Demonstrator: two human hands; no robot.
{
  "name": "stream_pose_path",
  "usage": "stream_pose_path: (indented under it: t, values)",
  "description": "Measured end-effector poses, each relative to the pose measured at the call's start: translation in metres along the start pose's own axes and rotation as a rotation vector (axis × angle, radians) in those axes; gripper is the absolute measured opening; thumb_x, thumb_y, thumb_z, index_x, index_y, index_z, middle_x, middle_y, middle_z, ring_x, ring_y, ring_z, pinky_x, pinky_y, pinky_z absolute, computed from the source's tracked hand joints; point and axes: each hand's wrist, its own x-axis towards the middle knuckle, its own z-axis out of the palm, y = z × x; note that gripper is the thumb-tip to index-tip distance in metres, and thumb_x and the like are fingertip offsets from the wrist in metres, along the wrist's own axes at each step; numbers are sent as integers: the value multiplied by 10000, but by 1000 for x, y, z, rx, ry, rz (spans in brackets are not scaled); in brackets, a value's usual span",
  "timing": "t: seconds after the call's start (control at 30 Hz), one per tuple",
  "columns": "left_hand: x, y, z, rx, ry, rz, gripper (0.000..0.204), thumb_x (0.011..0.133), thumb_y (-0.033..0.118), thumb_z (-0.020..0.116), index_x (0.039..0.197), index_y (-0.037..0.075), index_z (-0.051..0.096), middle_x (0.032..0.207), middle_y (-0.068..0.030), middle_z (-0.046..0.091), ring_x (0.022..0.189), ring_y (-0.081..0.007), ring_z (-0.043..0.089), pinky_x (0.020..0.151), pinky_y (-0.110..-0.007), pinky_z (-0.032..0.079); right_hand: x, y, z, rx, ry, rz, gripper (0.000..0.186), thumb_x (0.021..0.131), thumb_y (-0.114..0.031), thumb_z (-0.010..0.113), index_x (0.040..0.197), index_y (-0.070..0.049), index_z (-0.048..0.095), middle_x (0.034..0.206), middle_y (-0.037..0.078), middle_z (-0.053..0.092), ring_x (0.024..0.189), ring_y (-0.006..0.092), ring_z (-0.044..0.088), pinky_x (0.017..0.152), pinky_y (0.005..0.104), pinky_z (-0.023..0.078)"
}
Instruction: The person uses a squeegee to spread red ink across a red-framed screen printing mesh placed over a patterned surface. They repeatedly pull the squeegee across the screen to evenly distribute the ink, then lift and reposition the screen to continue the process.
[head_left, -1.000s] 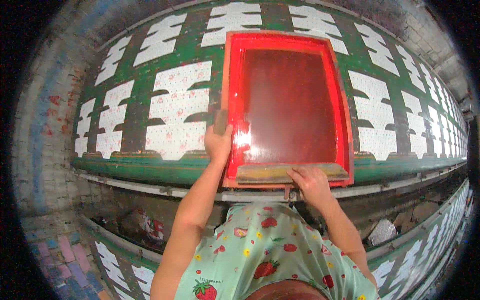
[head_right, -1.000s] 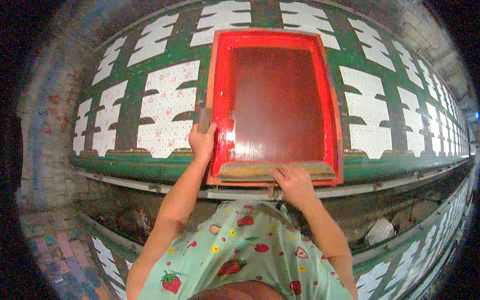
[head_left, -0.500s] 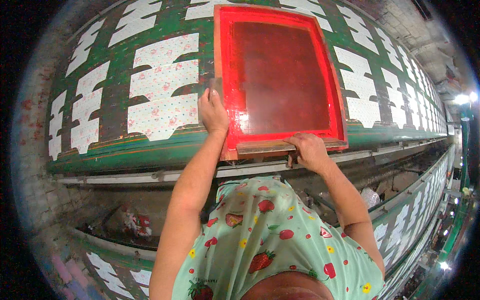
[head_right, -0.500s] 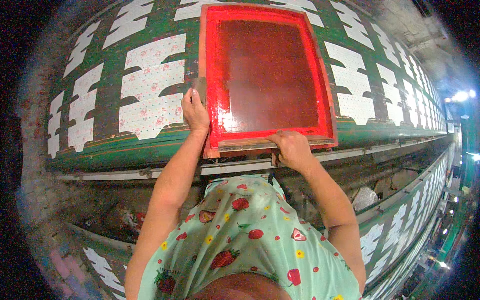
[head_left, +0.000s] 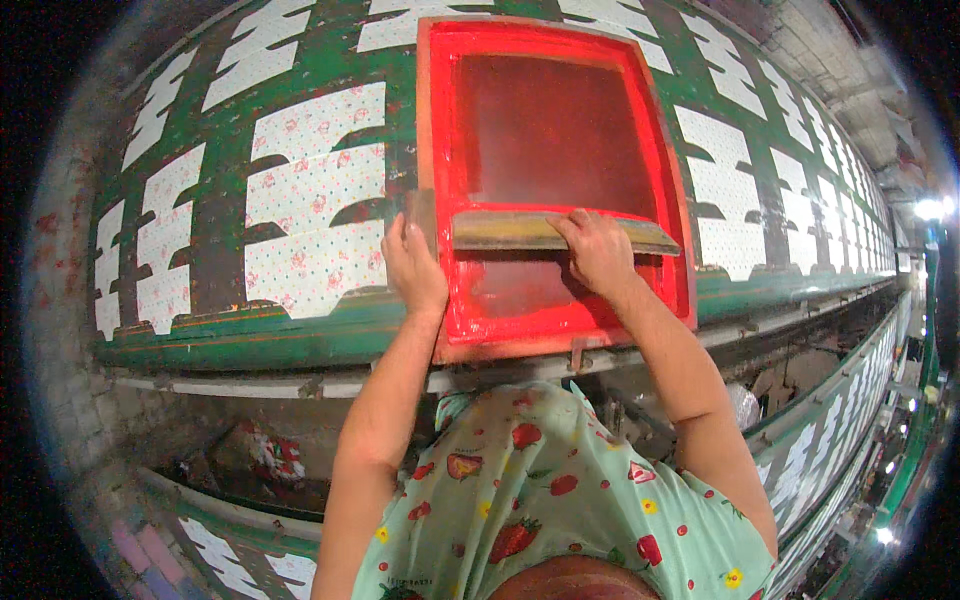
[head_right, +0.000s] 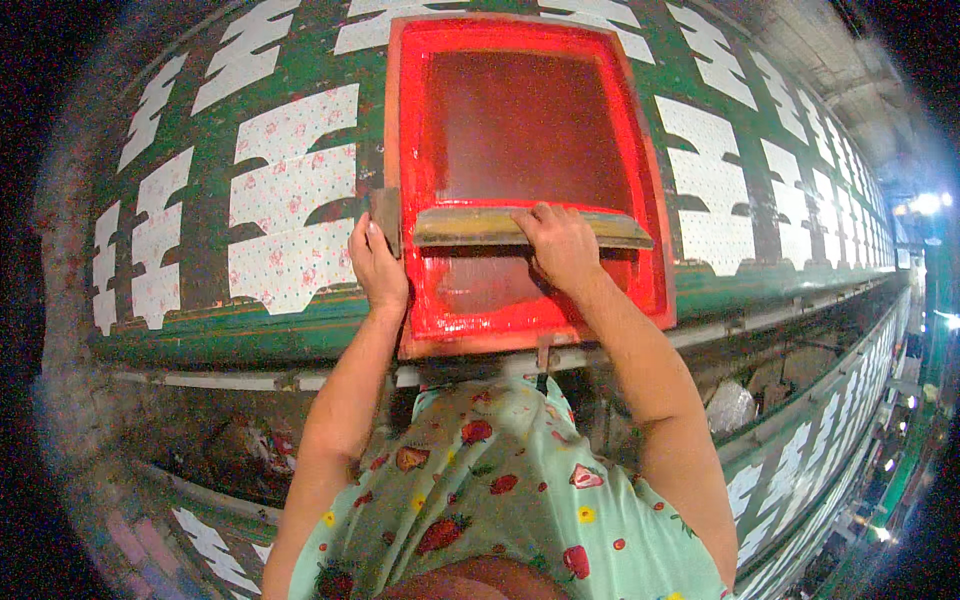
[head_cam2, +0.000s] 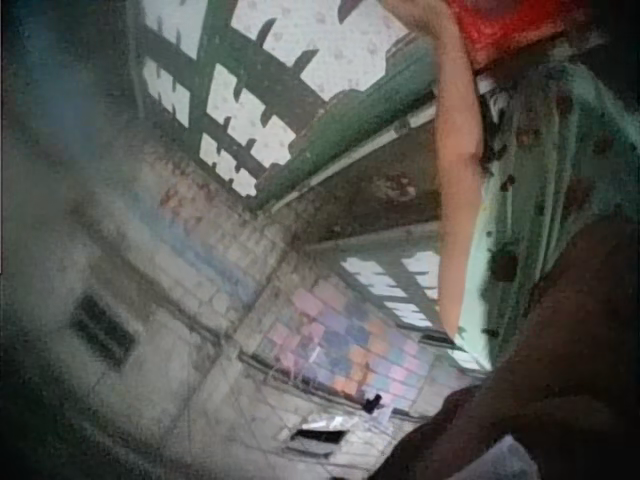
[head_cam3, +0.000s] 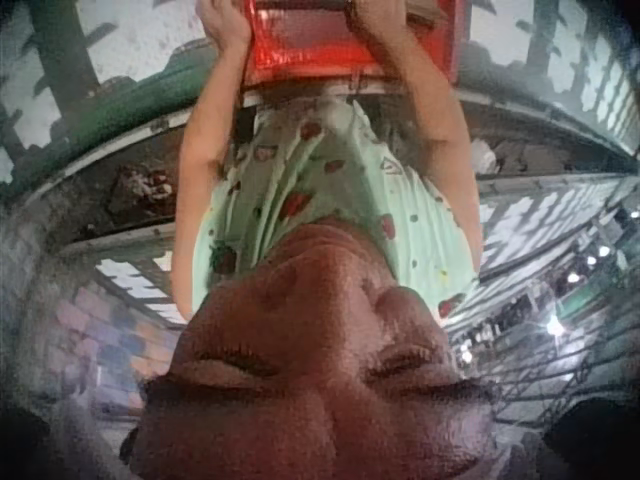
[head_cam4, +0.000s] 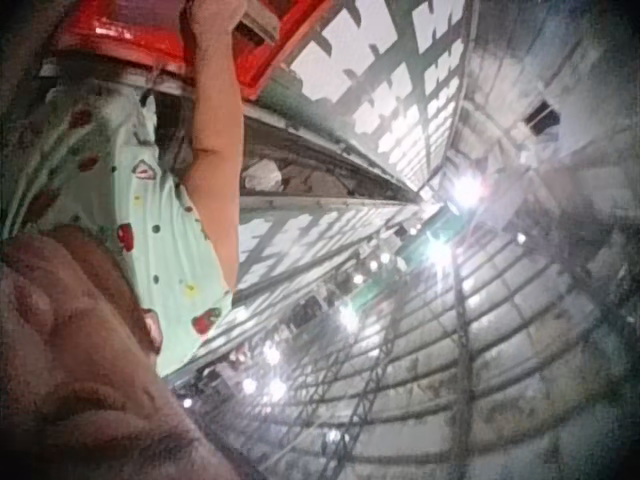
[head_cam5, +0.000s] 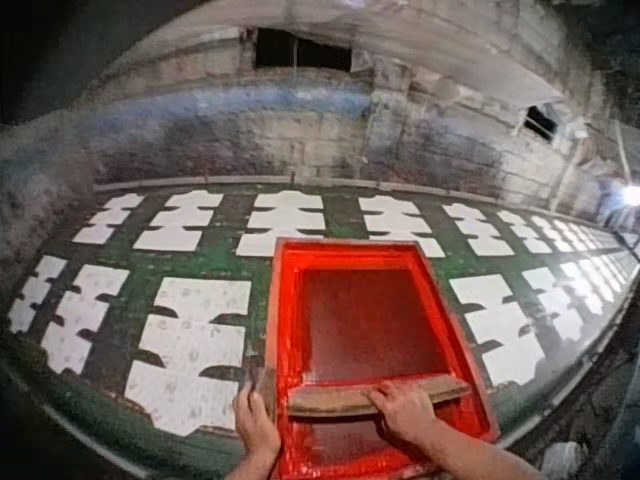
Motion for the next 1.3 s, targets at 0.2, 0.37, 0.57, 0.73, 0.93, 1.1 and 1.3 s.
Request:
stream_pose_path:
  t: [0.2, 0.37, 0.57, 0.73, 0.93, 1.1, 1.3]
  values:
    - [-1, 5, 3, 84, 44, 13, 504, 1155, 248, 538, 1517, -100, 581, 1438, -271, 617, 1356, -429, 582, 1208, -506, 426, 131, 82, 21, -85, -79, 0, 417, 857, -93, 753, 1273, -116, 775, 1167, 173, 761, 1052, 372, 778, 901, 521, 633]
    - [-4, 5, 6, 172, 89, 12, 481, 1145, 205, 546, 1517, -98, 585, 1450, -269, 617, 1381, -416, 571, 1216, -501, 418, 235, 148, 44, -114, -4, 12, 412, 899, -91, 713, 1296, -165, 792, 1142, 180, 783, 1070, 392, 798, 904, 529, 664]
    - [-4, 7, 10, 188, 154, 23, 481, 1148, 216, 558, 1517, -89, 595, 1457, -251, 622, 1369, -398, 581, 1206, -504, 427, 328, 215, 58, -67, -47, -12, 475, 898, -79, 692, 1355, -172, 776, 1194, 182, 795, 1136, 399, 779, 957, 564, 641]
    - [-6, 7, 12, 207, 173, -2, 469, 1151, 234, 574, 1491, -87, 619, 1414, -237, 640, 1343, -386, 596, 1170, -491, 456, 366, 252, 56, -59, 27, -97, 439, 904, -101, 697, 1325, -182, 795, 1219, 189, 805, 1163, 414, 771, 993, 549, 635]
    - [-5, 3, 11, 273, 142, 31, 433, 1148, 222, 590, 1450, -84, 645, 1357, -231, 668, 1276, -382, 634, 1131, -489, 486, 369, 257, 57, -69, -22, -83, 375, 866, -127, 702, 1223, -133, 818, 1165, 223, 815, 1138, 415, 785, 988, 566, 636]
    - [-3, 1, 13, 221, 126, 17, 403, 1143, 201, 602, 1414, -92, 658, 1330, -236, 676, 1256, -386, 639, 1127, -488, 490, 345, 238, 34, -56, -206, -76, 301, 838, -152, 702, 1098, -53, 817, 1033, 254, 810, 1041, 455, 783, 948, 590, 621]
    - [-3, 1, 10, 232, 94, 50, 418, 1142, 217, 610, 1411, -100, 655, 1301, -251, 688, 1254, -405, 642, 1134, -486, 488, 242, 172, 15, -43, -327, -46, 313, 772, -116, 701, 1063, -113, 817, 1000, 200, 817, 1019, 430, 791, 911, 595, 635]
